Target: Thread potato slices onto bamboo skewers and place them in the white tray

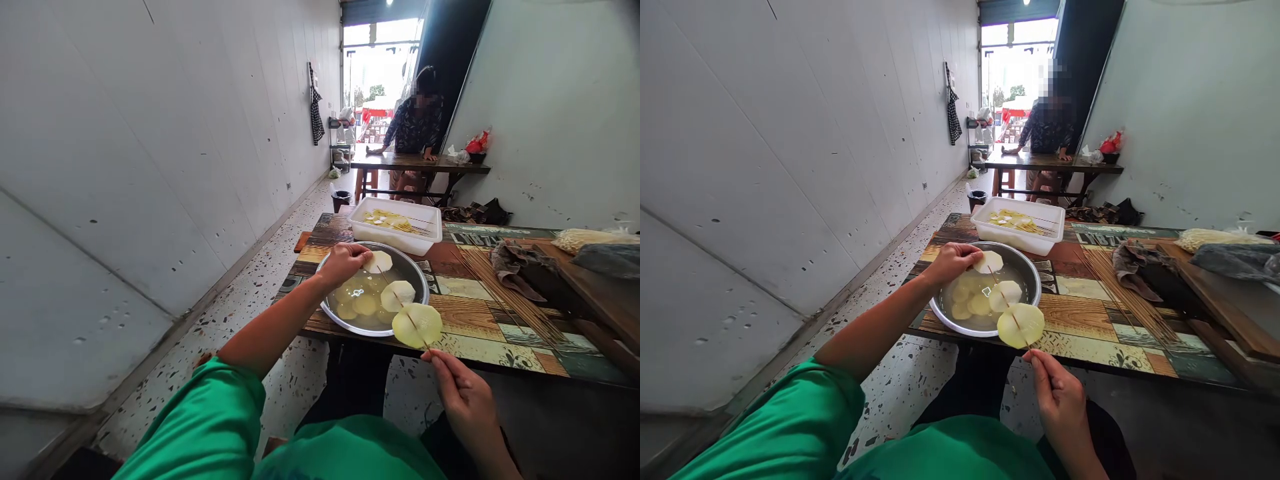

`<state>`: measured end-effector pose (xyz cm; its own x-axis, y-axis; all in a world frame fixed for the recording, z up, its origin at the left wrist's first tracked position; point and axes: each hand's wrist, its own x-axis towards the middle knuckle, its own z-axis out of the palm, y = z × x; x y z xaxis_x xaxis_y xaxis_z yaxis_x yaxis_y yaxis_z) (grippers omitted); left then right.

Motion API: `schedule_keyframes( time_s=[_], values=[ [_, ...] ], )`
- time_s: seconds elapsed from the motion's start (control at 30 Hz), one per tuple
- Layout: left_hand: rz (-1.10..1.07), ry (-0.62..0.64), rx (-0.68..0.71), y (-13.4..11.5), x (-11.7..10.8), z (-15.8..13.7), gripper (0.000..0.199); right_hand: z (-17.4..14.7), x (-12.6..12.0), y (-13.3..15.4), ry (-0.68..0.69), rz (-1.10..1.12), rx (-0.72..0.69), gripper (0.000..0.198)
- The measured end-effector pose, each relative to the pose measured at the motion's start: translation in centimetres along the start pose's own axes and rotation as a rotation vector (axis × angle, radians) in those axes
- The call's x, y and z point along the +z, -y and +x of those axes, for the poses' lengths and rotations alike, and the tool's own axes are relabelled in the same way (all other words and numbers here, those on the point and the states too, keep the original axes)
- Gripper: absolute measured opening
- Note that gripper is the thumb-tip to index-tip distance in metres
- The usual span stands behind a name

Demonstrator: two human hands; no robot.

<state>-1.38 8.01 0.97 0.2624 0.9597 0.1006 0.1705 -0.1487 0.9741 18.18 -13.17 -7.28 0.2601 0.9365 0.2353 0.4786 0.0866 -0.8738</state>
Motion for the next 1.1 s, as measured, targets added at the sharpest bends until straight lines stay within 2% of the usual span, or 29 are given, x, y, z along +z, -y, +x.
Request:
schedule_keyframes(
  time_s=[0.1, 0.17, 0.3, 0.43, 0.5, 0.6, 0.77, 0.87, 0.97, 1.1],
  values=[
    [-0.139, -0.002, -0.1, -0.2, 0.0, 0.2, 0.009, 0.0, 0.2, 0.0, -0.018, 0.017, 0.002, 0.035],
    [-0.286, 0.03, -0.223, -0.2, -0.1, 0.4, 0.007, -0.2, 0.2, -0.4, -0.022, 0.049, 0.017, 0.034],
    [-0.57, 0.204, -0.429, -0.2, -0.6, 0.7, 0.01, -0.3, 0.2, -2.2, 0.053, 0.215, 0.095, 0.033],
    [-0.711, 0.331, -0.494, -0.5, -0.8, 0.5, 0.011, -0.2, 0.5, -3.8, 0.132, 0.39, 0.169, 0.034],
    [-0.734, 0.362, -0.497, -0.7, -0.8, 0.4, 0.01, -0.2, 0.8, -4.1, 0.135, 0.434, 0.193, 0.034],
    [-0.69, 0.324, -0.46, -0.7, -0.5, 0.2, 0.009, -0.2, 1.0, -3.8, 0.108, 0.419, 0.203, 0.035],
    [-0.584, 0.274, -0.388, -0.1, 0.7, -0.2, 0.022, 0.2, 0.9, -1.9, 0.044, 0.288, 0.168, 0.036],
    [-0.621, 0.235, -0.289, 0.4, 1.3, -0.6, 0.03, 0.8, 1.1, -1.1, 0.038, 0.239, 0.111, 0.038],
    [-0.68, 0.305, -0.239, 0.8, 1.2, -1.0, 0.036, 1.1, 1.2, -0.9, 0.044, 0.221, 0.079, 0.039],
    [-0.682, 0.381, -0.203, 1.2, 0.7, -1.5, 0.048, 0.9, 0.9, -1.2, 0.083, 0.251, 0.119, 0.037]
  ],
)
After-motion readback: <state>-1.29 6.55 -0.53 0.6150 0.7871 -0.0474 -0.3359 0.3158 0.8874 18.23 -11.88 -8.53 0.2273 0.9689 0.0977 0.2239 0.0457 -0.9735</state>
